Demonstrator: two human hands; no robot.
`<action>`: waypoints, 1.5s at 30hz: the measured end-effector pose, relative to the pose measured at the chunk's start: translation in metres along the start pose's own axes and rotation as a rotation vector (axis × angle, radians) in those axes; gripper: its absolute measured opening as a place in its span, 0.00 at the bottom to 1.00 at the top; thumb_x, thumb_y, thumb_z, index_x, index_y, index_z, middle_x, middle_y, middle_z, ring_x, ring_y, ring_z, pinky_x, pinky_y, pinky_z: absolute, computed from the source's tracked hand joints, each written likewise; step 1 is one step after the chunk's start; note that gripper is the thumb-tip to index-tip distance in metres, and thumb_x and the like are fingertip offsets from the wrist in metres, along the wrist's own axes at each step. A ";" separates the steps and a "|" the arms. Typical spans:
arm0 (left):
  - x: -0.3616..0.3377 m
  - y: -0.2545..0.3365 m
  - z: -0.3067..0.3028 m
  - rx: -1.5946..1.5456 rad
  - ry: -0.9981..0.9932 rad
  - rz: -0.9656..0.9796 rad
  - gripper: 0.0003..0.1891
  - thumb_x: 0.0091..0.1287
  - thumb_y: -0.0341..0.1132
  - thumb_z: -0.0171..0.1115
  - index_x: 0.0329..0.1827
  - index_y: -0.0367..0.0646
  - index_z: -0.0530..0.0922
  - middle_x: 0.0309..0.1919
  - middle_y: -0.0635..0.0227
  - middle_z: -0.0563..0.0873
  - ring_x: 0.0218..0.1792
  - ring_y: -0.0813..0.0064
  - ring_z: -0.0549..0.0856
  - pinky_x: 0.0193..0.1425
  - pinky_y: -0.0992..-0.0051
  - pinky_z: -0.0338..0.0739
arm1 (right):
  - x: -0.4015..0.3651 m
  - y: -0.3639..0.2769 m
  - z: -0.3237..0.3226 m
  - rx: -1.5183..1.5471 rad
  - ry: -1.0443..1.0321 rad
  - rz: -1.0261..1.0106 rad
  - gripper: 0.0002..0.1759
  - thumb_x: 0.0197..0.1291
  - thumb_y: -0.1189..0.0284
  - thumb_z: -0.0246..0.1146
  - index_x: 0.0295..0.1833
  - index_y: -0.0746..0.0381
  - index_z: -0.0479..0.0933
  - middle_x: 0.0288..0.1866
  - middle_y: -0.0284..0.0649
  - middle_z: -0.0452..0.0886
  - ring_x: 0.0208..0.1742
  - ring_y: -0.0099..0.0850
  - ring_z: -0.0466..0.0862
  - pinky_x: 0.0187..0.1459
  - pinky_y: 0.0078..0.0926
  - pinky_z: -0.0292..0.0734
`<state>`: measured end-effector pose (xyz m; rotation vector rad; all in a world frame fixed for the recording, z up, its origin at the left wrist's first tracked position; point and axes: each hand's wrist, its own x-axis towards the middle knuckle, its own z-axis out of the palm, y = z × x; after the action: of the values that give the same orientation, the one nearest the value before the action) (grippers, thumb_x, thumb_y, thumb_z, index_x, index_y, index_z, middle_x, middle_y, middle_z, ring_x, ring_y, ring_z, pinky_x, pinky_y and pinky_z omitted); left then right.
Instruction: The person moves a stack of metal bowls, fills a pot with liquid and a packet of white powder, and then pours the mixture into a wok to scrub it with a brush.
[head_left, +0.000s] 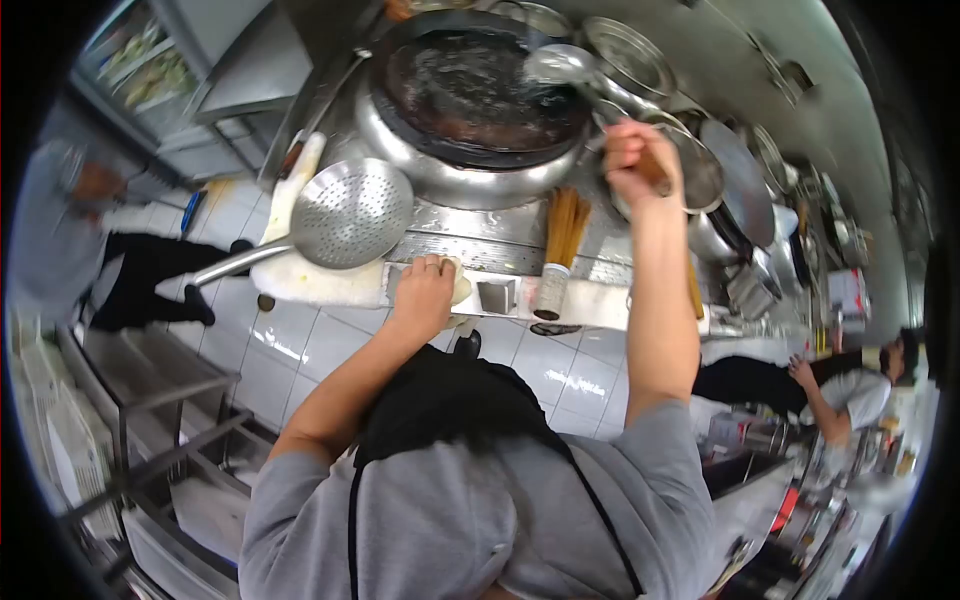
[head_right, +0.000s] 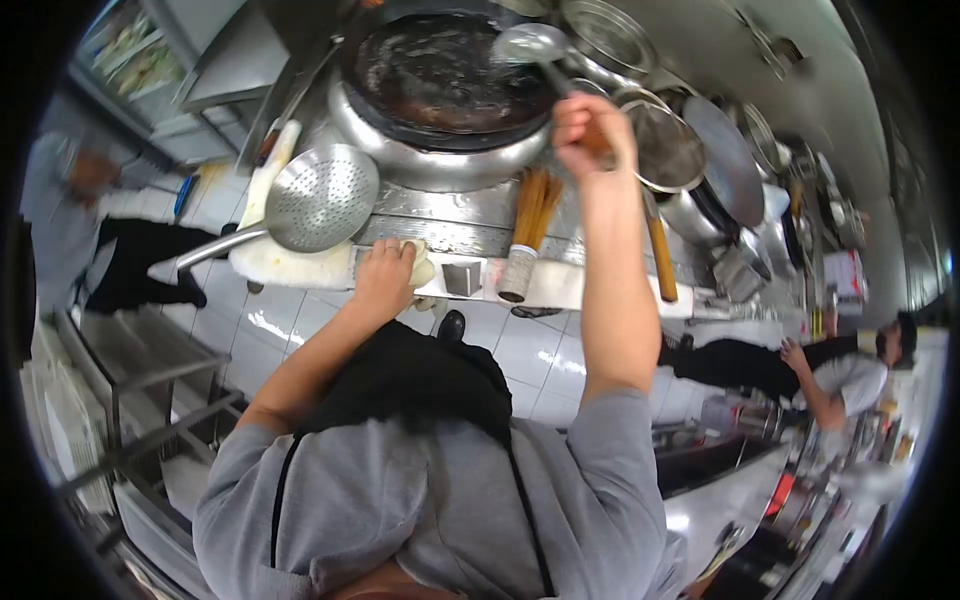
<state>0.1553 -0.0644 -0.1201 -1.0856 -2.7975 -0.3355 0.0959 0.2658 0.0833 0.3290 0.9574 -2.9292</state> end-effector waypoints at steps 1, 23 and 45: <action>-0.001 0.001 -0.003 -0.047 -0.001 -0.004 0.36 0.43 0.36 0.74 0.59 0.37 0.73 0.45 0.54 0.79 0.50 0.56 0.79 0.52 0.62 0.77 | -0.010 0.016 0.006 -0.176 0.125 0.012 0.04 0.60 0.77 0.61 0.39 0.62 0.72 0.25 0.32 0.75 0.20 0.19 0.74 0.19 0.16 0.70; -0.069 -0.009 -0.024 -1.032 -0.487 0.023 0.08 0.63 0.34 0.66 0.33 0.37 0.86 0.25 0.64 0.84 0.28 0.74 0.83 0.35 0.73 0.77 | -0.206 0.230 -0.183 -1.839 0.843 -0.279 0.39 0.52 0.75 0.62 0.74 0.60 0.64 0.24 0.55 0.80 0.25 0.52 0.82 0.34 0.48 0.78; -0.033 0.056 -0.028 -0.435 -1.107 -0.115 0.13 0.63 0.36 0.65 0.48 0.43 0.83 0.42 0.59 0.87 0.42 0.65 0.87 0.48 0.69 0.80 | -0.184 0.349 -0.228 -1.378 0.276 0.130 0.27 0.61 0.56 0.64 0.53 0.70 0.77 0.47 0.61 0.83 0.50 0.56 0.83 0.52 0.47 0.77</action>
<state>0.2185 -0.0525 -0.0899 -1.5545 -3.8882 -0.4774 0.3551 0.1130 -0.2593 0.6077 2.4518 -1.5035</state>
